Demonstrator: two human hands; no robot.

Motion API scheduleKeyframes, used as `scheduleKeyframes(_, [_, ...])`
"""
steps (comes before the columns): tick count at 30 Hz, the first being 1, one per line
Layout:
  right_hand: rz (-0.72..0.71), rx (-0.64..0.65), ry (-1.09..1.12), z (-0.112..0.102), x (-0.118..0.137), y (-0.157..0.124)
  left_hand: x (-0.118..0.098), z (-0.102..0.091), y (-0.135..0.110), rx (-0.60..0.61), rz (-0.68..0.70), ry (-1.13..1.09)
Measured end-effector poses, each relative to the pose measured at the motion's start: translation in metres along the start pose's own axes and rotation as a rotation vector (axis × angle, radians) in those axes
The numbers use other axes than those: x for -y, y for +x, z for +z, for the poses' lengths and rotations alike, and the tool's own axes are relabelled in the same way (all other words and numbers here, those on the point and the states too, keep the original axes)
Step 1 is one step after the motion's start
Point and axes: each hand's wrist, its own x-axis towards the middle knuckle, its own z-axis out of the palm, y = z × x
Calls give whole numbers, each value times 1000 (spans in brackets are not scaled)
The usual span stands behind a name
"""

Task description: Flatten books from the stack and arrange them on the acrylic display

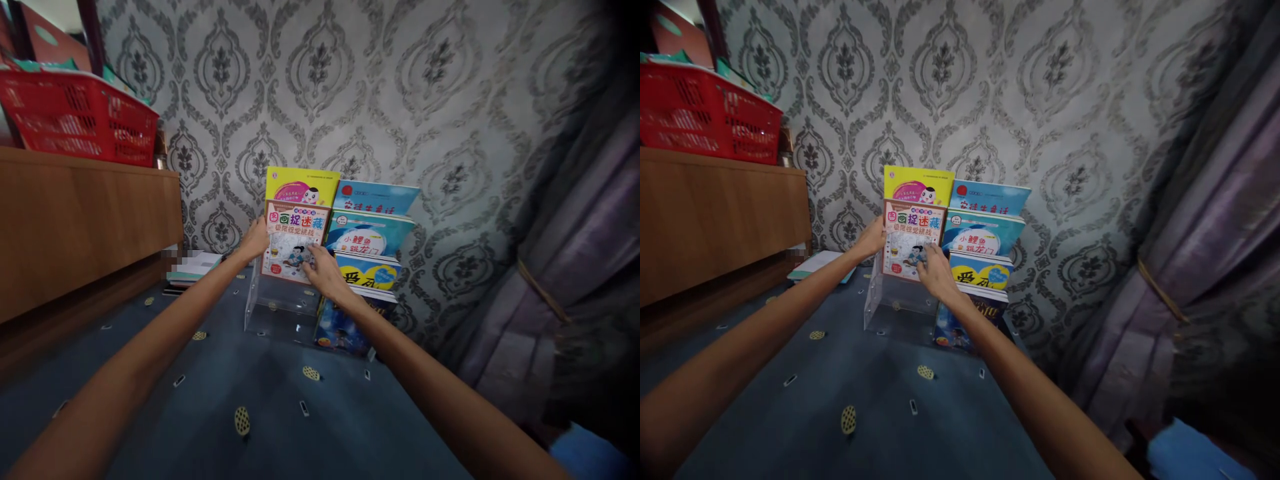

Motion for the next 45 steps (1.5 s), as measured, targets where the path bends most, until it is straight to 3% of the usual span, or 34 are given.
scheduleKeyframes(17, [-15, 39, 17, -12, 7, -8, 15, -8, -1, 49, 120, -100])
scheduleKeyframes(32, [6, 64, 55, -19, 16, -16, 30, -9, 0, 55, 36, -169])
scheduleKeyframes(38, [-6, 111, 124, -19, 20, -32, 35, -7, 2, 57, 54, -194])
scheduleKeyframes(45, [-17, 183, 184, -6, 24, -65, 34, -9, -1, 68, 58, -176])
